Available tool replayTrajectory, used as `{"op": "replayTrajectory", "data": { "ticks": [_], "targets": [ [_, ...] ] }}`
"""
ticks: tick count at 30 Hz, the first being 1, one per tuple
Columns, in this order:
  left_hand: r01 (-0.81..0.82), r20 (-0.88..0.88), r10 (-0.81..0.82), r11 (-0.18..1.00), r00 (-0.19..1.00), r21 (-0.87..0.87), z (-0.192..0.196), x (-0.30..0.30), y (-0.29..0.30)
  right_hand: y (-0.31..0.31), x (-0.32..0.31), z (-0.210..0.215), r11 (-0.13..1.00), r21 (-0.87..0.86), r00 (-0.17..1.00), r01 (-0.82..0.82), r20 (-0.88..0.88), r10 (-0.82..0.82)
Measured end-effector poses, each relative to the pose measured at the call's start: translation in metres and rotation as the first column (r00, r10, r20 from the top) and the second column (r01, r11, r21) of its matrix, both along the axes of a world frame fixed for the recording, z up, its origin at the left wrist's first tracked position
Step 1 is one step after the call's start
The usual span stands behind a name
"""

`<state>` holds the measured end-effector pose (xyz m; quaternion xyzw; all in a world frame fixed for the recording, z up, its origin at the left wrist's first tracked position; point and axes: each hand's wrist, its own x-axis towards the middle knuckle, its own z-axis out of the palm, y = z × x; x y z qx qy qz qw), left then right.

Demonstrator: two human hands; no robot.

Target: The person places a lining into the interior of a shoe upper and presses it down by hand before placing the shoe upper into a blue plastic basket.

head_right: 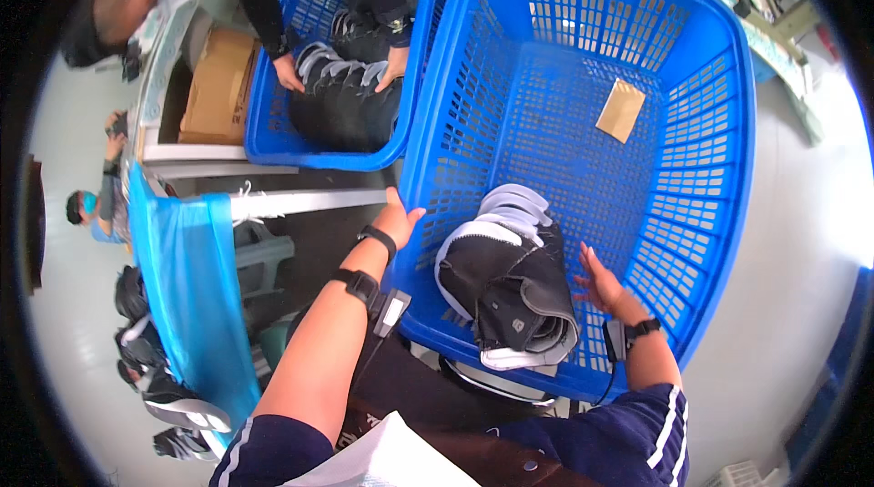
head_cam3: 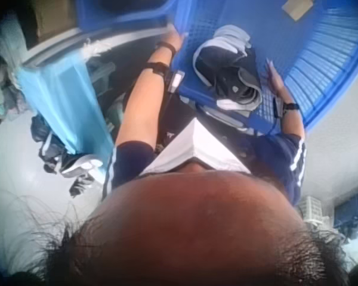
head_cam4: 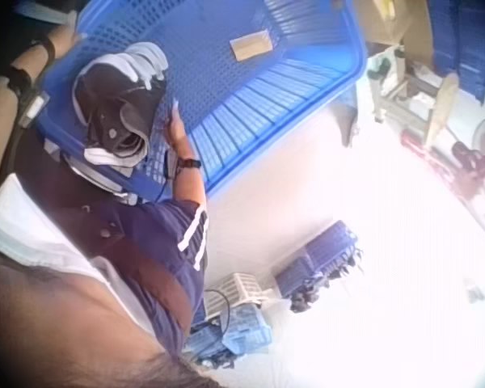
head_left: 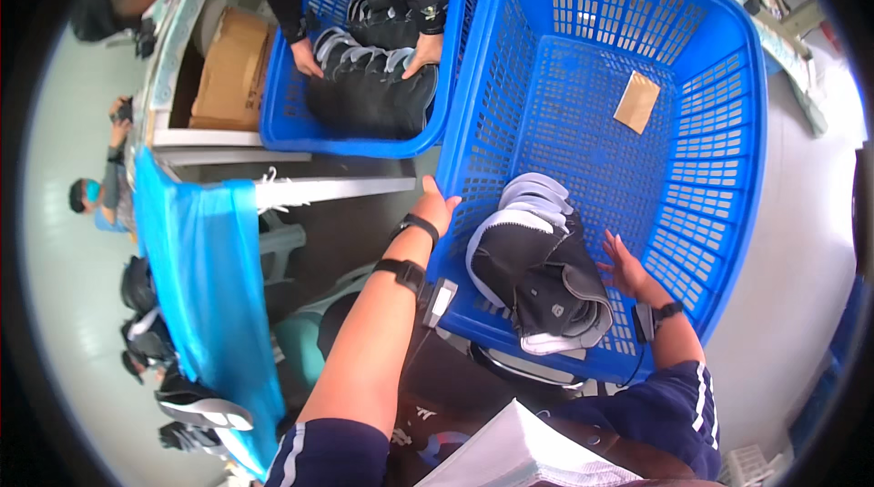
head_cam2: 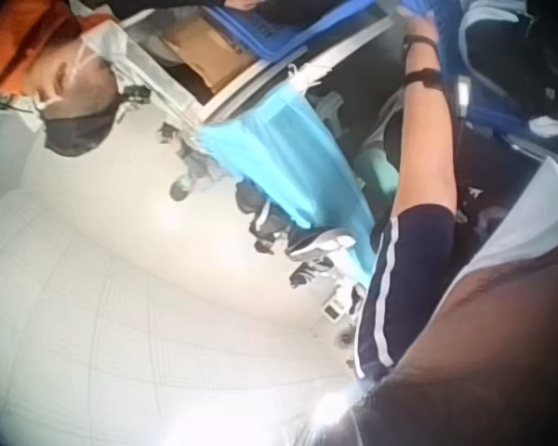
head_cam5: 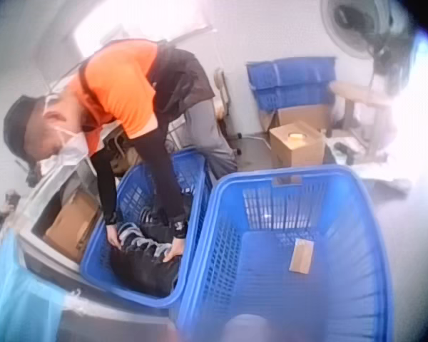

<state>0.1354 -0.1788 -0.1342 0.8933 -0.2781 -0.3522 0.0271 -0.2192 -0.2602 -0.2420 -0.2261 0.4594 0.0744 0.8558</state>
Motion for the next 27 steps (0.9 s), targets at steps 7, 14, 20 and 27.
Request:
{"op": "replayTrajectory", "data": {
  "ticks": [7, 14, 20, 27],
  "targets": [
    [-0.049, 0.058, 0.045, 0.997, 0.997, 0.066, 0.004, -0.014, 0.006, 0.042, -0.034, 0.108, 0.828, -0.557, 0.998, -0.066, -0.046, 0.049],
    [0.267, -0.063, -0.356, 0.794, 0.932, -0.547, -0.011, -0.057, 0.017, 0.075, -0.006, 0.092, 0.664, -0.737, 0.968, -0.122, -0.236, -0.084],
    [-0.046, -0.637, -0.005, 0.997, 0.770, -0.064, -0.044, -0.065, 0.035, 0.027, 0.019, 0.099, 0.656, -0.726, 0.870, -0.205, -0.442, -0.218],
    [0.550, -0.686, -0.307, 0.819, 0.659, 0.162, -0.023, -0.080, 0.023, -0.047, 0.020, 0.092, 0.263, -0.875, 0.907, -0.406, -0.421, 0.000]
  ]
}}
